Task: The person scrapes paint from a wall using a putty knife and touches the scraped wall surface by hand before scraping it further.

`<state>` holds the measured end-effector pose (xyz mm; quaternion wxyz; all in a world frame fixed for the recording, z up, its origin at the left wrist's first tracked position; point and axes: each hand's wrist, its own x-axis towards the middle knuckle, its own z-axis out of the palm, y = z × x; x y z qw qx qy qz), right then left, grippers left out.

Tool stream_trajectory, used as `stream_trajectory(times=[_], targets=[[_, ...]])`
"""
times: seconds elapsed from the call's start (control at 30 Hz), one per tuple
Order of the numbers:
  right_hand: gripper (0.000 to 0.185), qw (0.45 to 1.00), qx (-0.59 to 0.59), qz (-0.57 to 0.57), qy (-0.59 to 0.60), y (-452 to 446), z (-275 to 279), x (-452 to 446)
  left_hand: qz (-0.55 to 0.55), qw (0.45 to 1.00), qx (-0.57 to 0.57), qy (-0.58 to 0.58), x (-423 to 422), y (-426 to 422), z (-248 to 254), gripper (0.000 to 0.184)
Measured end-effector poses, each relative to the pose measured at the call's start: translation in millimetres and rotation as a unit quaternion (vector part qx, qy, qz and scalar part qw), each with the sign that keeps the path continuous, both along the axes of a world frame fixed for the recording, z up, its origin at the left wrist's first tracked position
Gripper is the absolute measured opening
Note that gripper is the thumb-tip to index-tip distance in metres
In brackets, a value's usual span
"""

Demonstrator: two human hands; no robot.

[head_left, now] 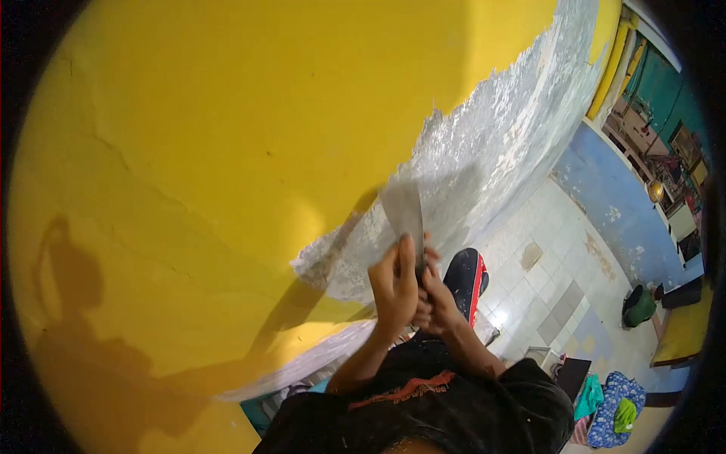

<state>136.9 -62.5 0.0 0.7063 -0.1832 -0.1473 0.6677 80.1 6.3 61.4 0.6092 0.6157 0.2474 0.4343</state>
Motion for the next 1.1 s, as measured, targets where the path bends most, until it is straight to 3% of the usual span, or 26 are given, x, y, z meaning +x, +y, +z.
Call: stream_trajectory(times=[0.07,0.1,0.2,0.23,0.33,0.37,0.4,0.43,0.5,0.53,0.57,0.67,0.7,0.73,0.8,0.83,0.9,0.93,1.0,1.07,1.1], targets=[[0.034,0.998,-0.060,-0.032,-0.013,-19.5,-10.6,-5.4,0.016,1.000,-0.008,-0.024,0.0,-12.9,-31.5,0.036],[0.050,1.000,-0.022,0.012,0.013,-18.0,-13.6,-1.8,0.012,1.000,0.001,-0.027,5.5,-4.5,-29.0,0.036],[0.054,0.997,-0.030,-0.057,-0.028,21.4,-18.1,7.5,0.045,0.998,0.017,0.046,7.0,11.4,-13.3,0.037],[0.053,1.000,-0.003,0.020,0.010,20.6,-0.6,19.9,0.041,0.999,0.010,0.003,11.9,13.2,0.3,0.037],[0.053,0.998,0.052,0.036,-0.010,18.1,24.0,27.9,0.019,0.998,0.021,-0.062,17.6,12.4,19.5,0.033],[0.057,0.996,0.058,0.023,-0.069,5.2,6.6,28.8,0.022,0.997,0.068,-0.010,16.8,9.1,3.8,0.030],[0.043,0.995,0.062,0.028,-0.066,-3.4,-13.3,30.7,0.026,0.993,0.109,0.046,12.0,5.3,-16.1,0.027],[0.034,0.988,0.057,0.024,-0.145,-11.7,-29.1,39.5,0.095,0.969,0.229,0.020,10.0,9.1,-34.1,0.026],[0.039,0.954,0.043,-0.067,-0.289,-16.0,-48.0,59.7,0.241,0.890,0.386,-0.015,-5.0,18.4,-72.5,0.031],[0.043,0.921,-0.006,-0.194,-0.339,-12.5,-55.9,66.9,0.316,0.848,0.425,-0.022,-19.6,27.5,-88.9,0.036],[0.050,0.869,0.028,-0.295,-0.397,-4.0,-58.0,83.7,0.376,0.813,0.445,-0.016,-30.3,41.5,-100.5,0.037],[0.058,0.746,0.068,-0.455,-0.482,24.2,-29.9,138.0,0.480,0.703,0.524,0.042,-58.7,83.1,-135.9,0.045],[0.045,0.691,0.156,-0.513,-0.484,41.9,-6.5,151.8,0.483,0.643,0.564,0.190,-68.7,84.6,-141.0,0.051],[0.026,0.667,0.221,-0.587,-0.401,64.5,3.3,163.0,0.490,0.639,0.564,0.183,-62.5,86.6,-138.6,0.051],[0.017,0.488,0.131,-0.651,-0.567,79.4,29.8,196.9,0.555,0.581,0.531,0.269,-51.0,82.9,-130.1,0.061],[0.029,0.431,0.184,-0.695,-0.546,94.4,39.9,214.1,0.566,0.557,0.528,0.301,-47.4,81.3,-124.8,0.069],[0.056,0.291,0.143,-0.782,-0.532,114.5,59.6,238.1,0.593,0.543,0.506,0.314,-37.2,80.6,-119.0,0.073],[0.057,0.263,0.168,-0.789,-0.529,121.5,67.0,244.6,0.613,0.531,0.482,0.333,-34.1,81.0,-118.7,0.078],[0.067,0.195,0.111,-0.797,-0.560,130.6,81.9,248.4,0.637,0.498,0.484,0.335,-32.9,88.3,-119.7,0.083],[0.071,0.250,0.178,-0.779,-0.547,140.7,72.6,262.9,0.647,0.484,0.471,0.353,-32.2,90.1,-123.2,0.084],[0.072,0.243,0.164,-0.776,-0.558,139.1,72.7,259.8,0.654,0.477,0.474,0.347,-30.8,90.5,-123.1,0.083]])
